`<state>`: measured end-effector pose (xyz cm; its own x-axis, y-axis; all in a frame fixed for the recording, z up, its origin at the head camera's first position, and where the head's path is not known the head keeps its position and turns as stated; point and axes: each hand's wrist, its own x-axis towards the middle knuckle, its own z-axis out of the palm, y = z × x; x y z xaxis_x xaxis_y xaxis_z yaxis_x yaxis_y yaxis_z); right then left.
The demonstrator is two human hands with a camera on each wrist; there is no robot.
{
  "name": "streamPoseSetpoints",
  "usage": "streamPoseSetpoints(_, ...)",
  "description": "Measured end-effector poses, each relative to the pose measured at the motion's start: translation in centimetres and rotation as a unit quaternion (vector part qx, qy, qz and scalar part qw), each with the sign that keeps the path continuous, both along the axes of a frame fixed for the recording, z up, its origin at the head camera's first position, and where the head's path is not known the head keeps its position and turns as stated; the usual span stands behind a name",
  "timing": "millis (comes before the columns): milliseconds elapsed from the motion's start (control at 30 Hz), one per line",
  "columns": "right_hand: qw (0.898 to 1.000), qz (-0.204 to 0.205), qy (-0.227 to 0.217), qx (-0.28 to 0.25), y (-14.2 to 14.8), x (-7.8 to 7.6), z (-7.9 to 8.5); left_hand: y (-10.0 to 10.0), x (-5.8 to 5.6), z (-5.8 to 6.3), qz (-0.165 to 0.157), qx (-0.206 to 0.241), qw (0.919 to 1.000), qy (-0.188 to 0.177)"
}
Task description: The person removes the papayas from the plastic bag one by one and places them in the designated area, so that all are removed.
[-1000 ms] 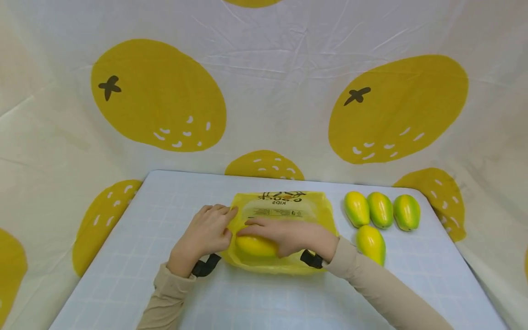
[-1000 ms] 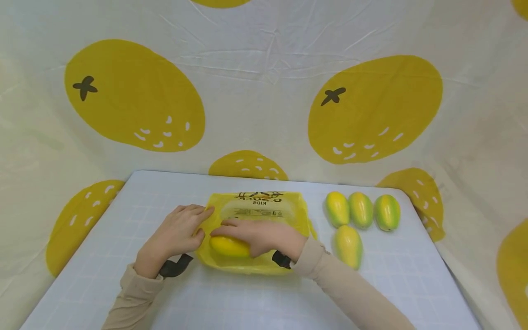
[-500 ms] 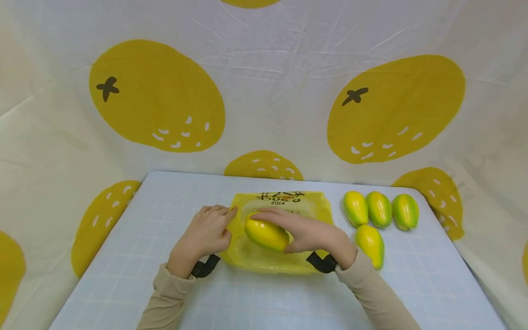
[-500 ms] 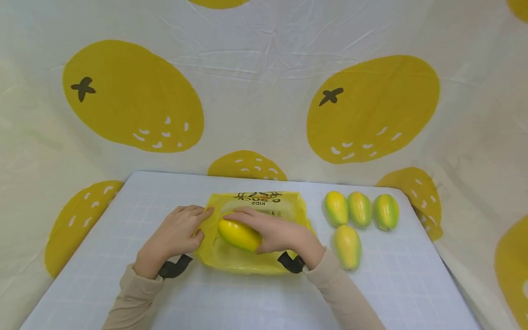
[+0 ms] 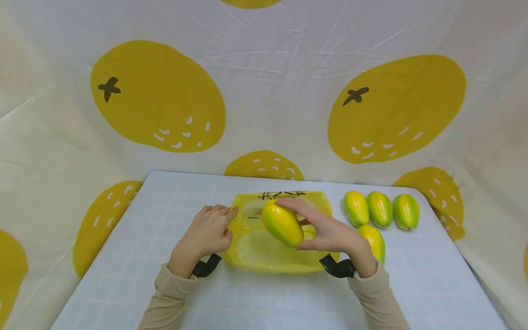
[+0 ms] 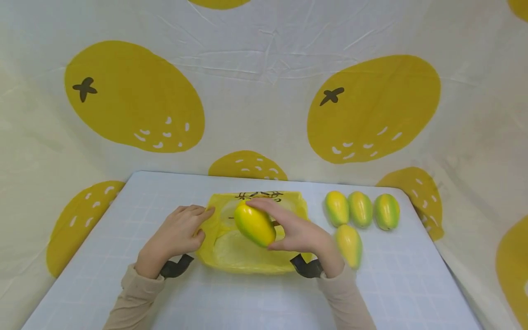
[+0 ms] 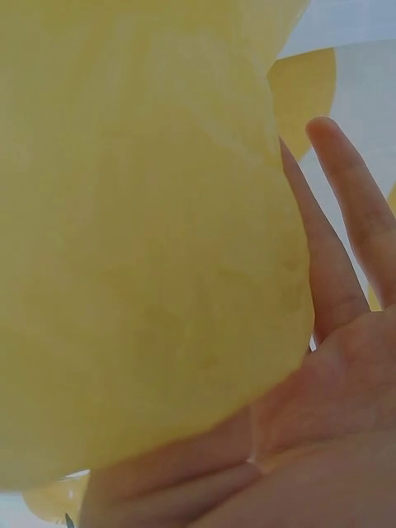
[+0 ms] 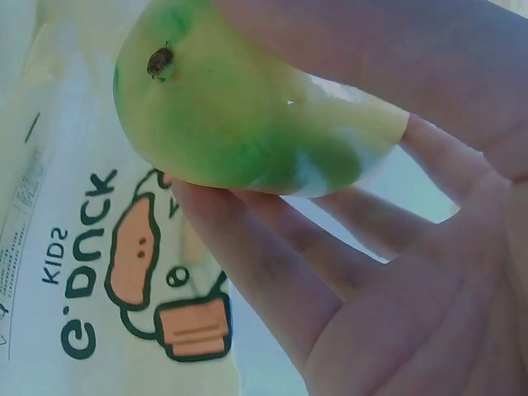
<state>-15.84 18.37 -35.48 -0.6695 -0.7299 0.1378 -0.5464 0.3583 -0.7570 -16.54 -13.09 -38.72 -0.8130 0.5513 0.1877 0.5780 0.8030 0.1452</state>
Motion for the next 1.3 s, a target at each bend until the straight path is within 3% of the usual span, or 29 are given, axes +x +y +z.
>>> streamPoseSetpoints(233, 0.998, -0.025, 0.036, -0.034, 2.2, 0.5, -0.4, 0.0, -0.1, 0.0, -0.001, -0.004, 1.0000, 0.003)
streamPoseSetpoints(733, 0.992, -0.066, -0.001, -0.108, 7.9, 2.1, -0.9, -0.2, -0.1, -0.1, 0.000, -0.004, 1.0000, 0.000)
streamPoseSetpoints(967, 0.984, -0.059, 0.028, -0.163, 10.6, 2.5, -1.4, -0.2, -0.2, 0.0, 0.000, -0.004, 1.0000, 0.008)
streamPoseSetpoints(1300, 0.975, -0.104, 0.038, -0.192, 15.2, 2.9, -1.9, -0.3, -0.1, -0.1, 0.002, -0.004, 0.9999, 0.009)
